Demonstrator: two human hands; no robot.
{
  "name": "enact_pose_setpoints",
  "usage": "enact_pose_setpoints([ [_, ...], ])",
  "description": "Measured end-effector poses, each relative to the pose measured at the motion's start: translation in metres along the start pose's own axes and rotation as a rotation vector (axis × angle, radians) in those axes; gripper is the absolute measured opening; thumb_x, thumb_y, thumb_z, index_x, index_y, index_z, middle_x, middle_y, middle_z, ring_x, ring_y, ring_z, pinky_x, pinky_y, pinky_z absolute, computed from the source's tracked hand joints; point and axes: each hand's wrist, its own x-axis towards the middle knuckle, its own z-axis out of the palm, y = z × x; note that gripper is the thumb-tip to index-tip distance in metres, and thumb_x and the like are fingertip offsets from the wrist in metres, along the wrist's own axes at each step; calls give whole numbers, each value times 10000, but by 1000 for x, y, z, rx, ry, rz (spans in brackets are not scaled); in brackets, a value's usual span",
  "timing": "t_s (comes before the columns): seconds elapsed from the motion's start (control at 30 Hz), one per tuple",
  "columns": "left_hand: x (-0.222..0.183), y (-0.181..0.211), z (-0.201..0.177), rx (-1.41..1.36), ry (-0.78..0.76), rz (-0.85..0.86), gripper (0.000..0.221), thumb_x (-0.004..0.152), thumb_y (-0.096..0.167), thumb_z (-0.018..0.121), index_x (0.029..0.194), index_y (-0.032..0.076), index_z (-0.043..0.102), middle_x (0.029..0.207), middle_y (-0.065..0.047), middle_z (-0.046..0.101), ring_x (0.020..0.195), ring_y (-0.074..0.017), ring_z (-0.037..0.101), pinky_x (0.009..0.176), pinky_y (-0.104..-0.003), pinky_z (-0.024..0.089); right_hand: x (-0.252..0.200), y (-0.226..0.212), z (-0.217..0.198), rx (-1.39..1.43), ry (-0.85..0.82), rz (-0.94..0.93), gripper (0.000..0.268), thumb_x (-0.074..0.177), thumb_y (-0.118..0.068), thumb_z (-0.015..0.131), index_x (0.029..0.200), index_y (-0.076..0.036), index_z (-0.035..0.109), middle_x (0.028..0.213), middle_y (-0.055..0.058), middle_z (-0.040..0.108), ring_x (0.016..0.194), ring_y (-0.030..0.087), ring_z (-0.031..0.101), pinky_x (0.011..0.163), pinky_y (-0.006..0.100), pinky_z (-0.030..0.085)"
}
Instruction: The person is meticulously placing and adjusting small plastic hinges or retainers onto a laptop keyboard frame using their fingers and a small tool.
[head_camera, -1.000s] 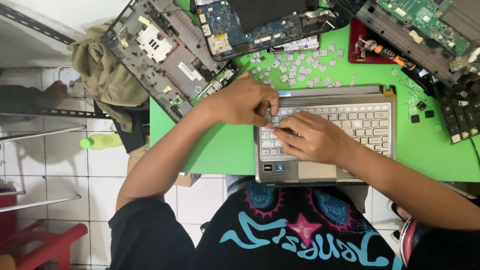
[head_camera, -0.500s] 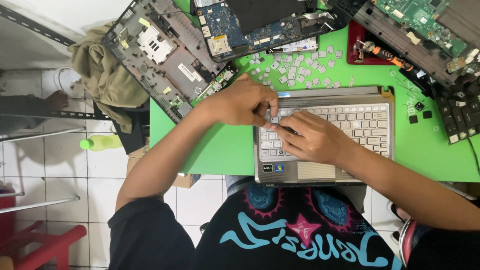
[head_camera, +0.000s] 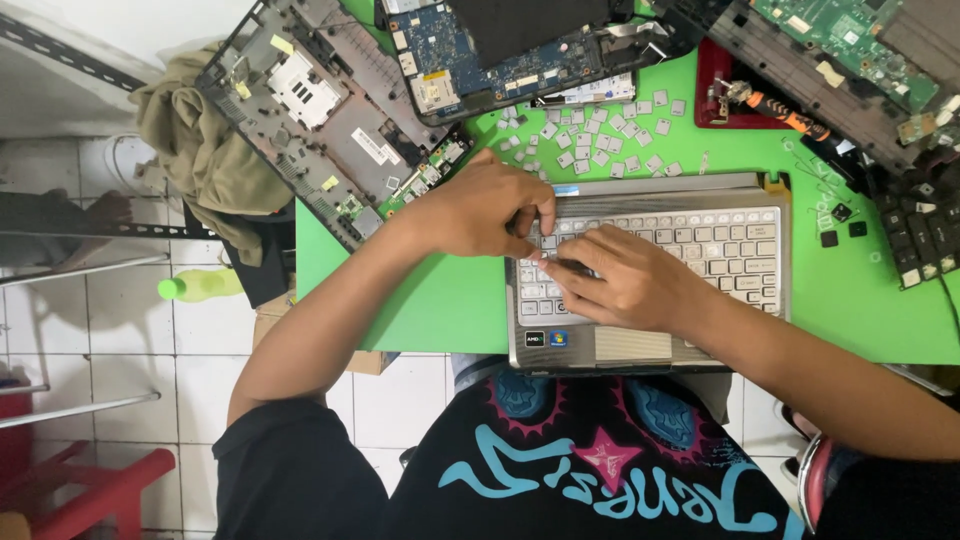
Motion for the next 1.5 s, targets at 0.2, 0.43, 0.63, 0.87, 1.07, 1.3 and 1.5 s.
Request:
enact_pose_setpoints([
  [0.2,-3,5,-2,2,-11,-13,220,812,271,825,993,196,724,785,16,714,859,-258,687,870,-398,340,1,1,-1,56,-9,37,70,892,-20,688,956,-16,715,963,130,588,775,270,640,664,376,529],
  [0.43,-2,13,2,36,-7,-132,196,816,244,826,981,229,721,768,50,696,869,-222,666,882,-387,334,-3,3,4,86,-8,80,51,891,-34,697,914,-25,742,945,120,602,769,245,651,668,367,537],
  [0.63,-5,21,-1,17,1,-161,194,822,177,815,996,196,729,785,28,694,904,-221,655,921,-400,348,-7,4,9,42,24,51,83,919,-18,664,976,7,719,961,139,601,769,276,652,666,373,539],
  [0.87,-4,25,-3,8,-22,-177,208,815,150,811,1004,181,728,785,12,701,889,-238,657,928,-409,356,-1,-1,-1,-78,-96,-14,71,908,-34,664,950,-2,712,932,122,598,791,238,643,679,338,527],
  [1.07,5,14,0,16,-31,-151,233,791,194,836,982,173,704,761,2,727,893,-273,688,933,-418,375,13,0,-3,-144,-169,-91,104,911,-78,643,841,-6,670,903,114,581,815,264,625,725,355,531],
  [1.3,-4,8,0,53,4,-35,228,793,244,809,973,206,674,782,-8,724,898,-297,677,918,-433,373,8,4,3,-38,-131,-29,119,905,-56,627,788,-33,632,894,80,559,780,235,597,703,346,526],
  [1.5,-11,12,-2,84,54,30,233,811,324,784,935,173,658,779,-24,689,892,-284,646,939,-452,340,12,10,-17,208,-20,135,55,932,-42,638,911,-23,684,955,79,617,808,242,656,733,323,560],
])
